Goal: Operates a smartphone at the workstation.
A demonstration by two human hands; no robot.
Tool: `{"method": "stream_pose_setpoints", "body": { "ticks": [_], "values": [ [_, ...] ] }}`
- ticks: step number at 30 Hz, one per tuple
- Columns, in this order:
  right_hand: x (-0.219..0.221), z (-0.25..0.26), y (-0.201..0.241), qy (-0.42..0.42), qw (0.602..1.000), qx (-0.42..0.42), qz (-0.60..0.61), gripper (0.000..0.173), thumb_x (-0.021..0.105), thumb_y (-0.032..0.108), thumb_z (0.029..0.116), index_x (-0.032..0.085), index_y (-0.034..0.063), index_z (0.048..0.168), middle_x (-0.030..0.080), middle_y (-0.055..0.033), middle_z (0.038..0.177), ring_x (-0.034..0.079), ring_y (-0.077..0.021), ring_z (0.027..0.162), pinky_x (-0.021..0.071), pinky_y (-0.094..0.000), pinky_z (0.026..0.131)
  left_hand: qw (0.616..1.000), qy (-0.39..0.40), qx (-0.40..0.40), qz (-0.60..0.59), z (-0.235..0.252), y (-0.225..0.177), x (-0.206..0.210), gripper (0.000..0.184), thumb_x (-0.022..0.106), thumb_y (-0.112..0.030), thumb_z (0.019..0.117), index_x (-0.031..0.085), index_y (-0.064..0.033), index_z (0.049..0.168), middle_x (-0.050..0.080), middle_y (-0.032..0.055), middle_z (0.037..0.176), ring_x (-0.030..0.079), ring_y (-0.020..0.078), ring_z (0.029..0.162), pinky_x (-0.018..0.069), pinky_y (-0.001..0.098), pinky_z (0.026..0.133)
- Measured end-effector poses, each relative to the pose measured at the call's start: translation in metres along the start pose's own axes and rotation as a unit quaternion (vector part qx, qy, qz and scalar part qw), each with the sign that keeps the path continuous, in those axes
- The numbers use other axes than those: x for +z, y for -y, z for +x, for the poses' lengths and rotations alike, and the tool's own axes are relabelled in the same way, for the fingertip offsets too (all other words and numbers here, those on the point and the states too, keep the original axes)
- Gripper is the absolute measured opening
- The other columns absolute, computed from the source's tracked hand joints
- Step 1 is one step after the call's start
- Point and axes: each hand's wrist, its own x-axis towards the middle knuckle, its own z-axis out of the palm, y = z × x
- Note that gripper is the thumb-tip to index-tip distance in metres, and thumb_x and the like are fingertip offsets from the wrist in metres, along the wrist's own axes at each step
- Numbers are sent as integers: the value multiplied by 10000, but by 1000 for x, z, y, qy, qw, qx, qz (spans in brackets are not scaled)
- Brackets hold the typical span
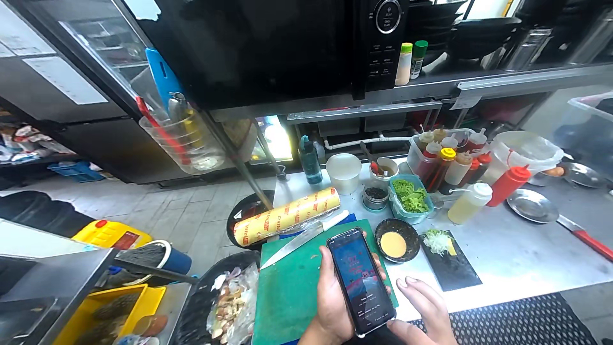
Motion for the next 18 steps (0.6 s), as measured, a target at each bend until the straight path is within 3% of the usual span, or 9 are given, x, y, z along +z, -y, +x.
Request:
{"method": "stream_pose_setpoints", "body": {
  "ticks": [8, 13, 18],
  "values": [
    [0, 2, -2, 8, 1000, 27, -14, 444, 824, 582, 798, 732, 189, 984, 590, -84, 1446, 453, -310, 1446, 413, -488, 1195, 1000, 3, -1, 3, 1, 0, -4, 1015, 351, -884, 866, 331, -163, 1581, 603, 253, 1246, 641, 412, 1093, 522, 639, 928],
    [2, 6, -2, 31, 998, 46, -30, 670, 787, 673, 774, 695, 199, 1238, 544, -111, 1492, 461, -316, 1438, 429, -506, 1178, 1000, 9, 3, 19, 3, 1, -1, 1006, 327, -882, 874, 352, -157, 1571, 615, 241, 1234, 646, 387, 1077, 526, 602, 938],
    [5, 13, 0, 54, 995, 72, -53, 913, 740, 799, 708, 634, 173, 1365, 489, -169, 1535, 432, -356, 1456, 415, -537, 1183, 998, 15, 20, 50, 2, 5, -1, 986, 344, -858, 896, 390, -112, 1539, 612, 243, 1260, 636, 364, 1130, 513, 554, 996]
  ]
}}
